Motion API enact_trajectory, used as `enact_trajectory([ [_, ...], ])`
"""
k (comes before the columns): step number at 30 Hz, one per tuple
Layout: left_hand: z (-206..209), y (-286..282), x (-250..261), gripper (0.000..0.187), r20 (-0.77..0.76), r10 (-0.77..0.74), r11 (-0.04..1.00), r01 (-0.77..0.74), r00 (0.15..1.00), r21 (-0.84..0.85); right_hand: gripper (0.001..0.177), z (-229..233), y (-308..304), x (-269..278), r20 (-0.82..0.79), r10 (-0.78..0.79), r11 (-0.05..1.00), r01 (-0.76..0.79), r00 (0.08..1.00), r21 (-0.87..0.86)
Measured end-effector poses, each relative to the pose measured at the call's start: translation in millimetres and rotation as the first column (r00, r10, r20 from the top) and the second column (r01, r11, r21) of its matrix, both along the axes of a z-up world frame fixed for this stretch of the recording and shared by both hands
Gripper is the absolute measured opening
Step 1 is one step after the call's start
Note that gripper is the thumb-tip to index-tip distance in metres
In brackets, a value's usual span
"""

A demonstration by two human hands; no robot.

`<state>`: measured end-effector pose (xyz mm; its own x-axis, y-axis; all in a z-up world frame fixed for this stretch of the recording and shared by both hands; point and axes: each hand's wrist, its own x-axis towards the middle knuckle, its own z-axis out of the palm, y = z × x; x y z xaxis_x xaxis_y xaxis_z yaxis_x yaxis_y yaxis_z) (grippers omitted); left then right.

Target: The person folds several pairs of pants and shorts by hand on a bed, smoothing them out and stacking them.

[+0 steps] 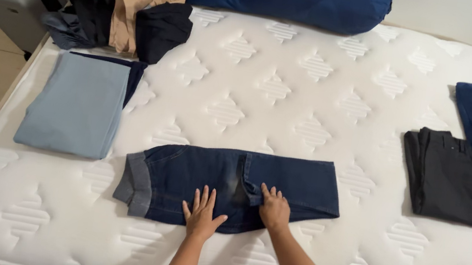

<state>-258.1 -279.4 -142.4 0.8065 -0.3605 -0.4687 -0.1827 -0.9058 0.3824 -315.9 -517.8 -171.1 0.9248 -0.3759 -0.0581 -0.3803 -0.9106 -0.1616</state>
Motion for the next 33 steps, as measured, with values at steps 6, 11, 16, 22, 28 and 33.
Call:
enact_trajectory([
  [6, 11, 48, -1, 0.091, 0.304, 0.383, 0.921, -0.385, 0.872, -0.058, 0.067, 9, 8, -11, -0.004, -0.095, 0.993, 0.095, 0.995, 0.069],
  [11, 41, 130, 42, 0.1, 0.307, 0.61, 0.788, -0.601, 0.731, -0.135, 0.066, 13, 38, -32, 0.002, -0.139, 0.99, 0.139, 0.99, 0.028],
  [16, 58, 163, 74, 0.127, -0.015, 0.755, 0.635, -0.737, 0.655, -0.231, 0.064, 15, 60, -41, -0.031, -0.232, 0.972, 0.233, 0.972, 0.023],
  [22, 21, 180, 87, 0.092, 0.161, 0.69, 0.666, -0.532, 0.705, -0.523, 0.058, 32, 88, -39, -0.017, -0.272, 0.96, 0.273, 0.962, 0.067],
  [28, 28, 221, 98, 0.08, 0.299, 0.661, 0.748, -0.575, 0.688, -0.332, 0.052, 62, 133, -36, -0.049, -0.24, 0.95, 0.245, 0.97, 0.194],
  [33, 45, 197, 72, 0.086, 0.647, 0.256, 0.931, -0.364, 0.719, 0.036, 0.046, 68, 162, -43, 0.152, -0.274, 0.913, 0.207, 0.95, 0.352],
])
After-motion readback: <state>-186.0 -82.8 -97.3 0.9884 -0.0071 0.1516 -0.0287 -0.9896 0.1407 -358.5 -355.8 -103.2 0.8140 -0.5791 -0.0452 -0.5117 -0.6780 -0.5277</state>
